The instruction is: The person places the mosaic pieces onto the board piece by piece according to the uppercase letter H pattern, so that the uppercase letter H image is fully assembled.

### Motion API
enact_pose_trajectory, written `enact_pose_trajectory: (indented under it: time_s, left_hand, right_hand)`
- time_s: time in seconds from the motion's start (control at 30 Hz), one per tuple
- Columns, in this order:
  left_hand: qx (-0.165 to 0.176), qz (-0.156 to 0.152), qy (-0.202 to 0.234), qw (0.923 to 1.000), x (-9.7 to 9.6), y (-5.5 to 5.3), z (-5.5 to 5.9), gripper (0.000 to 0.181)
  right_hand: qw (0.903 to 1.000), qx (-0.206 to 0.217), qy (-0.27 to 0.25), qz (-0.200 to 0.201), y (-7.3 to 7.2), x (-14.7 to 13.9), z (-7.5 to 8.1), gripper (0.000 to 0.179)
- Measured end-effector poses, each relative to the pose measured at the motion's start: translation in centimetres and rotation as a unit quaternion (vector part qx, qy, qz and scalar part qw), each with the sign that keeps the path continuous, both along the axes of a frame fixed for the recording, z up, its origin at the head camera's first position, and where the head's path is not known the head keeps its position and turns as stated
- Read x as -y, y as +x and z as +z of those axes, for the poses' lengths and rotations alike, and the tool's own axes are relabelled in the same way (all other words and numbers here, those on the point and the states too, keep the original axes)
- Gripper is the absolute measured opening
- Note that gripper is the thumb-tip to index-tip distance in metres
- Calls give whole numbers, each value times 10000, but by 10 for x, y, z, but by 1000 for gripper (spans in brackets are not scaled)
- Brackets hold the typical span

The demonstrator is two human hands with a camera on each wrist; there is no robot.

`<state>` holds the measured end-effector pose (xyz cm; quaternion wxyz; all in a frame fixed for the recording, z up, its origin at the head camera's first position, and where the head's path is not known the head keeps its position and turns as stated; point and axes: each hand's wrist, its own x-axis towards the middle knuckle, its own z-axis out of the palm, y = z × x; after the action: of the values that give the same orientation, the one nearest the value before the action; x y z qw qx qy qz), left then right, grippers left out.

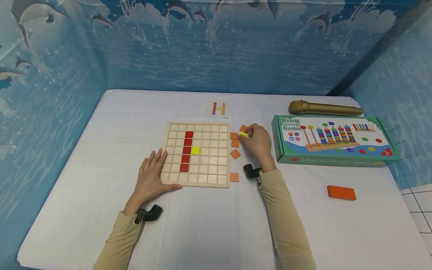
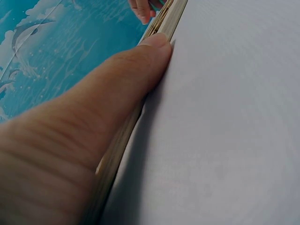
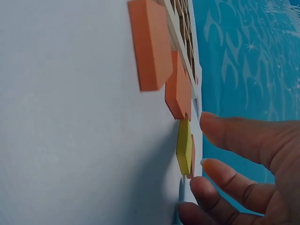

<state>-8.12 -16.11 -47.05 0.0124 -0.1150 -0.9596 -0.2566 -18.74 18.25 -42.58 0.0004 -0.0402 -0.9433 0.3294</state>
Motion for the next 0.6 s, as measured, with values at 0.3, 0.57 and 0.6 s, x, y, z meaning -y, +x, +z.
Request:
enact_pose_trajectory:
  time_s: [0.3,0.57,0.6]
  left_hand:
    - [-12,-2,-13,10000,0,0,1,119]
    - [3,21,-76,10000,-1,-1,0,119]
    - [-1,21,-82,10000,-1,-1,1,119]
  right_hand:
    - [9995,295,91,-83,-3,-2,-1,33]
    - [9991,390,136,-39,-4,-4,-1,31]
    - [9990,412,137,-33,-5,-4,-1,31]
